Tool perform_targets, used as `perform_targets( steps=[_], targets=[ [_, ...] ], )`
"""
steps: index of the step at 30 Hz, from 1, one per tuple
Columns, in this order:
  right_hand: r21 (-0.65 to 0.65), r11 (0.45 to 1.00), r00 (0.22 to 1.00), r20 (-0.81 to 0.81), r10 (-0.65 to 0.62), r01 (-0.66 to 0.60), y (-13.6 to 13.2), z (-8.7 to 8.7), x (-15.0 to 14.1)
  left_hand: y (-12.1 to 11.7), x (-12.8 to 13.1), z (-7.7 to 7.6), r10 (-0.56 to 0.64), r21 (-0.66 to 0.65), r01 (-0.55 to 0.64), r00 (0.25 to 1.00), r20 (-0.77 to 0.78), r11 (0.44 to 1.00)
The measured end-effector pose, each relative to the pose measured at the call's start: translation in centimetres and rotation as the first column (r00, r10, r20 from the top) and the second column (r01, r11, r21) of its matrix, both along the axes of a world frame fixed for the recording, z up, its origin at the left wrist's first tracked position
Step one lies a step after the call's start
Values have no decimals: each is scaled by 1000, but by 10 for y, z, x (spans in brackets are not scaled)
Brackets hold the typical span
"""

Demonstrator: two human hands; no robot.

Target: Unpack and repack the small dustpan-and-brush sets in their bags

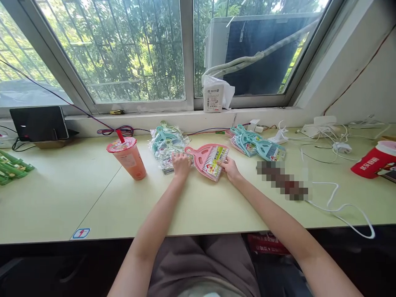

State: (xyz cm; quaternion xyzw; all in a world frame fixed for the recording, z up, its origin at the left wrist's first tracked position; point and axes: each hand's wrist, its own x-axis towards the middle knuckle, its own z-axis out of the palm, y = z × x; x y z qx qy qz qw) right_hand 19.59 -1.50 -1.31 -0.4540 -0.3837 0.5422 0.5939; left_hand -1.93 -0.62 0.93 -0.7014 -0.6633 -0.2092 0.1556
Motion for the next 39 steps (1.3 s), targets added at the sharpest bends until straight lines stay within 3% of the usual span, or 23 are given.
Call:
perform_targets(
  steps=[6, 10, 17, 23, 30, 37, 39],
  targets=[
    [-15, 999, 999, -5, -32, 32, 1, -1, -1, 1, -8, 2, 80, 21, -84, 986, 147, 996],
    [3, 999, 998, -48, -46, 46, 2, -3, 0, 4, -15, 0, 68, -7, -68, 992, 103, 998],
    [18, 998, 997, -50, -54, 55, 1, 3, 5, -2, -6, 8, -95, 180, 61, 978, 187, 982],
    [118, 993, 997, -69, -21, 29, -2, 16, 10, -11, 2, 15, -253, 310, 156, 919, 302, 938],
    [103, 975, 969, -172, -180, 199, -5, 12, 6, -21, 13, 19, -348, 364, 189, 826, 444, 912],
    [134, 991, 988, -156, 13, 8, -13, 16, -6, -32, 25, 21, -423, 410, 245, 797, 430, 878],
    [149, 989, 988, -153, 15, 8, -15, 18, -8, -34, 26, 20, -450, 406, 279, 784, 428, 870]
  ],
)
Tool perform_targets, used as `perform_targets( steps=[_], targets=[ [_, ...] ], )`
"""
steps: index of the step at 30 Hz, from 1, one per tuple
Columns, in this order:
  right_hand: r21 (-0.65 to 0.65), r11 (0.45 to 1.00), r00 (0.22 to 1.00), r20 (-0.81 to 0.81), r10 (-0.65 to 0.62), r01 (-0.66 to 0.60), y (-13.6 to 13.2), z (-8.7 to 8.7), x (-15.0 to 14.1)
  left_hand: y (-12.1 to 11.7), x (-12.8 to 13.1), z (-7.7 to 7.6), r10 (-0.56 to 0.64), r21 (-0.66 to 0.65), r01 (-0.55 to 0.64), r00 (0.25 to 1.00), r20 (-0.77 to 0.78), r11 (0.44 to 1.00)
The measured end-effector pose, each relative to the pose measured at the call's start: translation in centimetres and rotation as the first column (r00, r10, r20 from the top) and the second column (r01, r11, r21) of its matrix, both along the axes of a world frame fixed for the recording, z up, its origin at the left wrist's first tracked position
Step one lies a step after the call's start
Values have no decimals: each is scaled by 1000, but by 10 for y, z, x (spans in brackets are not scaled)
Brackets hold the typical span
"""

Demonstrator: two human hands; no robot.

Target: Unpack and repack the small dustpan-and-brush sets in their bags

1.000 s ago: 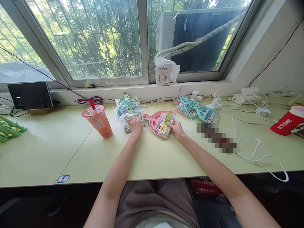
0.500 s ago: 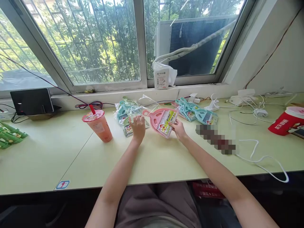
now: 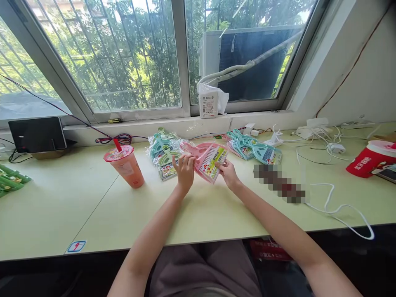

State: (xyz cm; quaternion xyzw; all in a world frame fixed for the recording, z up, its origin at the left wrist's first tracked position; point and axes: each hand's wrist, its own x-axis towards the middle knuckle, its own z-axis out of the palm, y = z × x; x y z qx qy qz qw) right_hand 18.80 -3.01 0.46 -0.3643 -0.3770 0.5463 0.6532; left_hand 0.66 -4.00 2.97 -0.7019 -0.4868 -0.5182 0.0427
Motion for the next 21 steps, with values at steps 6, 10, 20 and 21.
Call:
perform_targets(
  steps=[6, 10, 20, 21],
  targets=[
    [4, 993, 992, -59, -115, 116, -1, 1, 2, -3, 9, -7, -34, 49, 31, 997, 73, 998],
    [26, 991, 989, -85, -125, 128, -4, 2, 0, 3, 11, -2, -2, 3, 1, 870, 492, 1000],
    [45, 990, 989, -68, -128, 132, -7, -2, -11, 6, 23, 1, -195, -132, 887, 239, 951, 442],
    [47, 985, 984, -75, -161, 164, -7, -1, -10, 3, 28, -2, -188, -134, 892, 234, 954, 432]
  ],
)
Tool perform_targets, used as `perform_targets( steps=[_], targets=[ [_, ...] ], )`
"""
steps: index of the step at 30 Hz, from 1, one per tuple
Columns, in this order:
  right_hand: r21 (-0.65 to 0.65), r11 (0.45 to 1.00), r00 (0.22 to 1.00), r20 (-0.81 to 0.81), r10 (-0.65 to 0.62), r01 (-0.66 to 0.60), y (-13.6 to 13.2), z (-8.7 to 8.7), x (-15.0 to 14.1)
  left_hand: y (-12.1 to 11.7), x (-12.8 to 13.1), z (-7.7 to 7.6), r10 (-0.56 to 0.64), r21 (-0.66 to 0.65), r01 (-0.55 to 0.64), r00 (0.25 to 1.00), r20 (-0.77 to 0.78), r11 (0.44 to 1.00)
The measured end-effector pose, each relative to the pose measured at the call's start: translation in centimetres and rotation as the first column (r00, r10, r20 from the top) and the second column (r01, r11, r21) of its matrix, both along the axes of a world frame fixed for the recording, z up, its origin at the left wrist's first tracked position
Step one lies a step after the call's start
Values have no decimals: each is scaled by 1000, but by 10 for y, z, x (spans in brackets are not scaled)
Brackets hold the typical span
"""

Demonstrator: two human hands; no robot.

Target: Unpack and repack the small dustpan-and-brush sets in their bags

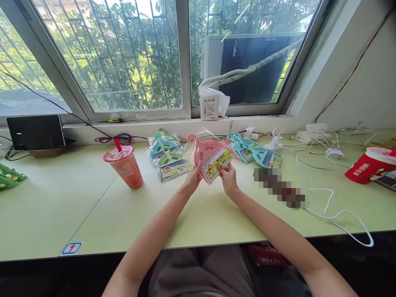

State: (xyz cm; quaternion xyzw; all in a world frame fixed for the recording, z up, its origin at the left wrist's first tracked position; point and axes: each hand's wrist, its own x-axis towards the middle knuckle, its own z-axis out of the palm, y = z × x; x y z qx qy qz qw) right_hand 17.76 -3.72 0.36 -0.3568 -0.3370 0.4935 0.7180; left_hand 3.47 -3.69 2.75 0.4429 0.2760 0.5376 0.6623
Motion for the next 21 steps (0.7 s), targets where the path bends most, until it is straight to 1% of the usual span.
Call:
perform_targets(
  steps=[4, 6, 8, 11, 14, 16, 18, 21],
  targets=[
    [22, 996, 996, -21, -82, 83, 0, 4, 4, -10, 16, -10, -45, 4, 46, 997, -60, 999],
    [21, 996, 995, -44, -89, 90, 0, 5, 5, -13, 19, -11, -57, 6, 58, 992, -111, 998],
    [10, 996, 994, -62, -86, 87, 0, 5, 4, -14, 19, -11, -37, 45, 45, 987, -158, 998],
    [-16, 997, 995, -65, -78, 77, -1, 3, 1, -12, 18, -12, 85, 148, -60, 982, -169, 987],
    [-23, 998, 997, -51, -54, 53, -4, 2, -3, -9, 18, -16, 230, 157, -207, 962, -145, 966],
    [-23, 999, 998, -55, -27, 26, -6, 3, -5, -8, 19, -20, 307, 181, -281, 942, -133, 942],
    [-25, 1000, 997, -72, -7, 5, -8, 5, -6, -8, 20, -22, 371, 241, -333, 919, -131, 911],
    [-30, 999, 993, -115, 19, -23, -7, 8, -5, -11, 21, -23, 451, 314, -385, 876, -173, 868]
  ],
)
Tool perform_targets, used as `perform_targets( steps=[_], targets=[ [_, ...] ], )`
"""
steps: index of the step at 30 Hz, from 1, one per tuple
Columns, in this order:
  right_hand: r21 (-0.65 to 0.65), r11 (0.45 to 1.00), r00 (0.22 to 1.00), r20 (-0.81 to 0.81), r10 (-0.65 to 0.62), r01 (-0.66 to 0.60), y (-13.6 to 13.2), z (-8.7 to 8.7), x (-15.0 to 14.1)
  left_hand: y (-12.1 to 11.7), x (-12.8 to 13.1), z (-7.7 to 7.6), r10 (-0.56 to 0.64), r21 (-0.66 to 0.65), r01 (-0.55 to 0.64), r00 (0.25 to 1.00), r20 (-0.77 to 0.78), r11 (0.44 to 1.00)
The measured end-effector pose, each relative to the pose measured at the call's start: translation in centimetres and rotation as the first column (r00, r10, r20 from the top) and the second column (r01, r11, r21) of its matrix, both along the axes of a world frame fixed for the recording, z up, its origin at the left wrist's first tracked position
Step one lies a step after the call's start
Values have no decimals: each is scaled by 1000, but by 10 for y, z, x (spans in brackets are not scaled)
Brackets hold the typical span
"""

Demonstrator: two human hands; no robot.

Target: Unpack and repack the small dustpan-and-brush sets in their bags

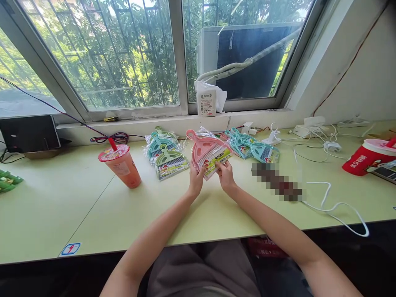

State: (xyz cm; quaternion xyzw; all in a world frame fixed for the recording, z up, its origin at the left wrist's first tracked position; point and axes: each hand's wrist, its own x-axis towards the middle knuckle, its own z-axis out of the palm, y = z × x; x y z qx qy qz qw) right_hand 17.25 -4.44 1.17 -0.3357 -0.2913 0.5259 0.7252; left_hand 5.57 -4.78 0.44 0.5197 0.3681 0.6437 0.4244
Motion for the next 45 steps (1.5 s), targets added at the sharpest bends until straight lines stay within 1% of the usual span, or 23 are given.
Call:
perform_targets(
  steps=[2, 4, 6, 8, 10, 14, 16, 19, 23, 26, 30, 33, 38, 41, 45],
  targets=[
    [-13, 999, 999, -39, 37, -37, 3, 1, 2, -2, 0, 1, 50, 19, -49, 998, -48, 999],
    [-36, 997, 995, -72, 71, -73, 8, 0, 6, -4, 0, 3, 76, 40, -73, 993, -92, 997],
    [-68, 994, 992, -102, 75, -83, 13, -3, 9, -7, 0, 5, 75, 55, -68, 986, -146, 996],
    [-94, 993, 991, -126, 53, -65, 17, -6, 12, -10, 0, 6, 66, 59, -55, 976, -206, 997],
    [-98, 995, 990, -138, 11, -25, 20, -10, 14, -13, 1, 7, 37, 50, -24, 963, -267, 998],
    [-62, 998, 993, -112, -28, 21, 20, -16, 16, -18, 5, 6, -88, -13, 88, 940, -329, 996],
    [-48, 998, 995, -97, -37, 32, 19, -17, 16, -20, 7, 5, -104, -35, 98, 940, -324, 995],
    [-4, 1000, 996, -91, -15, 15, 16, -13, 15, -21, 8, 5, -52, -13, 51, 955, -291, 999],
    [84, 986, 988, -33, 149, -146, 13, -4, 15, -18, 4, 7, 42, 59, -31, 978, -203, 998],
    [75, 967, 970, 12, 242, -242, 13, -2, 14, -15, 1, 7, 86, 88, -73, 983, -161, 993],
    [54, 962, 963, 27, 267, -268, 15, -4, 15, -13, -1, 3, 102, 96, -89, 984, -149, 991],
    [77, 950, 952, 57, 300, -304, 15, -4, 16, -12, -1, 1, 110, 80, -101, 986, -124, 992],
    [105, 926, 931, 98, 352, -361, 10, -1, 18, -12, -2, 3, 140, 70, -133, 984, -114, 989],
    [96, 928, 931, 101, 351, -360, 9, 1, 17, -14, -3, 6, 139, 64, -133, 985, -105, 989],
    [86, 943, 946, 81, 315, -322, 5, 5, 14, -16, -2, 7, 95, 53, -91, 993, -66, 994]
  ],
)
